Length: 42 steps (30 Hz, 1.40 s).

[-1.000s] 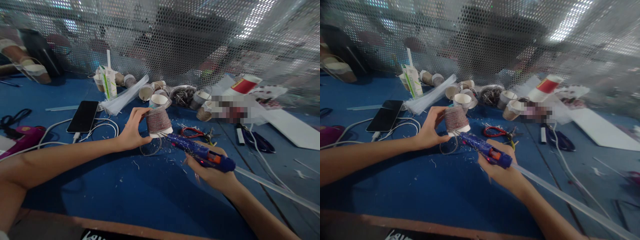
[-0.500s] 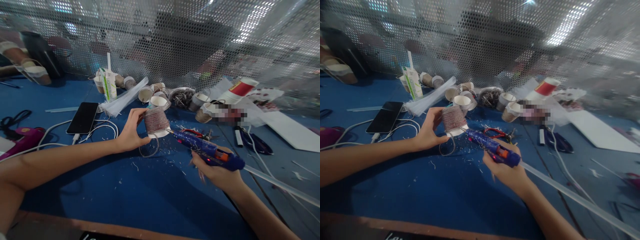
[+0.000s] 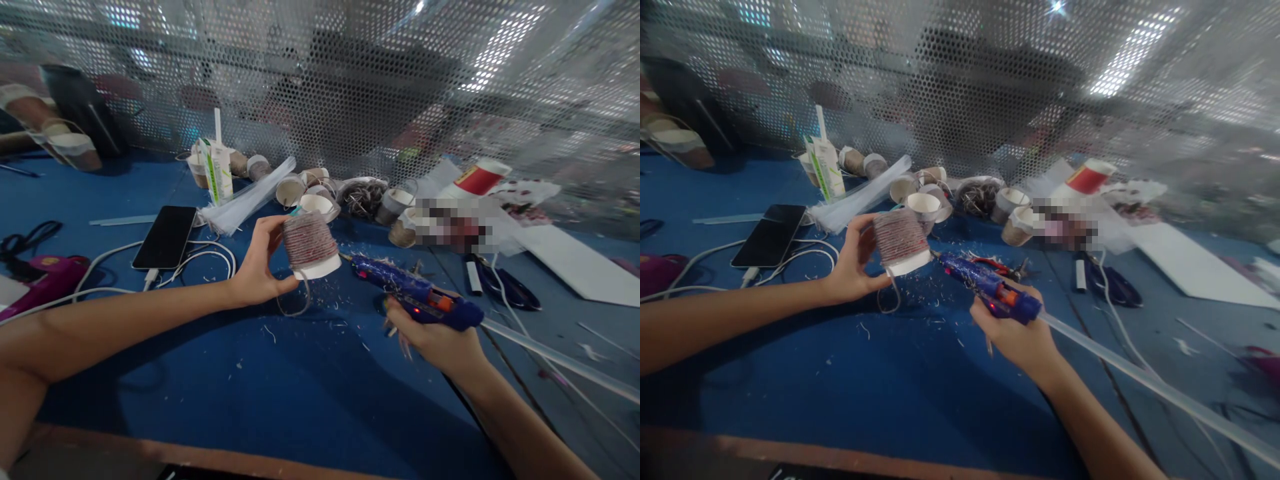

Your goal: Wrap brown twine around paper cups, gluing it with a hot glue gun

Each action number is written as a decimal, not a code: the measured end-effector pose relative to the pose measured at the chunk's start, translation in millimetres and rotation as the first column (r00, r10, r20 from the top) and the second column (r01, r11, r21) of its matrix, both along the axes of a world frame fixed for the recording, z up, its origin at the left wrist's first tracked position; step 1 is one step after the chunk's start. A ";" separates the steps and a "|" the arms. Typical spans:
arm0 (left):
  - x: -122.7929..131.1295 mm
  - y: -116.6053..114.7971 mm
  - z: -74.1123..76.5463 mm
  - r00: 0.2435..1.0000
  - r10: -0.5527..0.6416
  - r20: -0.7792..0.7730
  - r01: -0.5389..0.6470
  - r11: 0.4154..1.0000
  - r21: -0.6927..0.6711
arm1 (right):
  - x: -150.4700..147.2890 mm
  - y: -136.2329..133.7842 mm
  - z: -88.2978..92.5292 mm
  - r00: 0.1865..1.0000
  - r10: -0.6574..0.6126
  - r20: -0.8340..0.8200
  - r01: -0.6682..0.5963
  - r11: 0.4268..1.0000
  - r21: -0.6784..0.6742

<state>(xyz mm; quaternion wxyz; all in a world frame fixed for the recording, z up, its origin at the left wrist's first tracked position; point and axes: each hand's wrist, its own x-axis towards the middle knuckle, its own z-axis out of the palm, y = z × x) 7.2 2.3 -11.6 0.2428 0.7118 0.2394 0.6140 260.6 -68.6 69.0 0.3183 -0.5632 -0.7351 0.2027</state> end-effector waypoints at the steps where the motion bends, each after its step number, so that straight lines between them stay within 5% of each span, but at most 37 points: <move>1: 0.2 0.1 -0.5 1.000 -0.004 0.008 0.004 1.000 0.010 | 0.6 0.6 0.3 1.000 -0.007 -0.005 0.006 1.000 -0.018; 4: -0.2 0.1 -0.7 1.000 -0.011 0.013 0.011 1.000 0.010 | 5.0 6.3 4.7 0.995 -0.043 0.093 0.040 0.999 0.030; 7: -1.6 -0.6 0.8 1.000 0.008 -0.021 -0.008 1.000 -0.006 | 16.6 19.0 8.7 0.906 -0.103 0.410 0.040 0.986 0.161; 10: -2.5 -1.2 2.1 0.998 0.032 -0.050 -0.032 0.999 0.004 | 32.2 31.7 8.9 0.772 -0.114 0.626 0.061 0.992 0.106; 12: -2.6 -1.3 1.8 0.998 0.038 -0.044 -0.037 0.999 0.003 | 38.6 33.5 9.9 0.765 -0.090 0.637 0.045 0.995 0.086; 17: -1.8 0.2 -2.0 1.000 0.008 -0.006 -0.008 1.000 -0.011 | 16.8 8.4 18.8 0.926 0.033 0.377 -0.113 0.975 0.193; 20: -1.0 1.8 -3.6 1.000 -0.017 0.006 0.016 0.999 0.031 | -15.3 -8.8 14.7 0.968 0.251 0.012 -0.251 0.968 -0.015; 24: -0.4 2.7 -3.0 1.000 -0.016 0.008 0.016 0.998 0.057 | -48.3 -14.6 -6.2 0.943 0.261 -0.207 -0.302 0.932 -0.200; 27: -0.3 2.5 -2.0 1.000 -0.011 -0.013 0.011 0.999 0.047 | -58.7 -12.9 -18.3 0.870 0.335 -0.362 -0.428 0.878 -0.216; 31: -0.4 2.4 -1.4 0.997 -0.027 -0.069 0.029 0.999 0.027 | -59.0 -11.0 -21.0 0.613 0.366 -0.700 -0.633 0.757 -0.159; 34: -0.7 1.3 0.2 0.995 -0.042 -0.088 0.042 0.999 -0.004 | -51.7 -7.2 -17.2 0.549 0.285 -0.786 -0.551 0.830 -0.084; 37: -1.7 -0.8 3.4 0.987 -0.094 -0.129 0.089 0.995 -0.044 | -43.3 -1.1 -11.0 0.575 0.226 -0.786 -0.388 0.921 -0.020; 42: -4.8 -3.3 7.5 0.950 -0.255 -0.180 0.234 0.964 -0.130 | -33.3 9.5 -2.7 0.645 0.179 -0.743 -0.209 0.976 0.054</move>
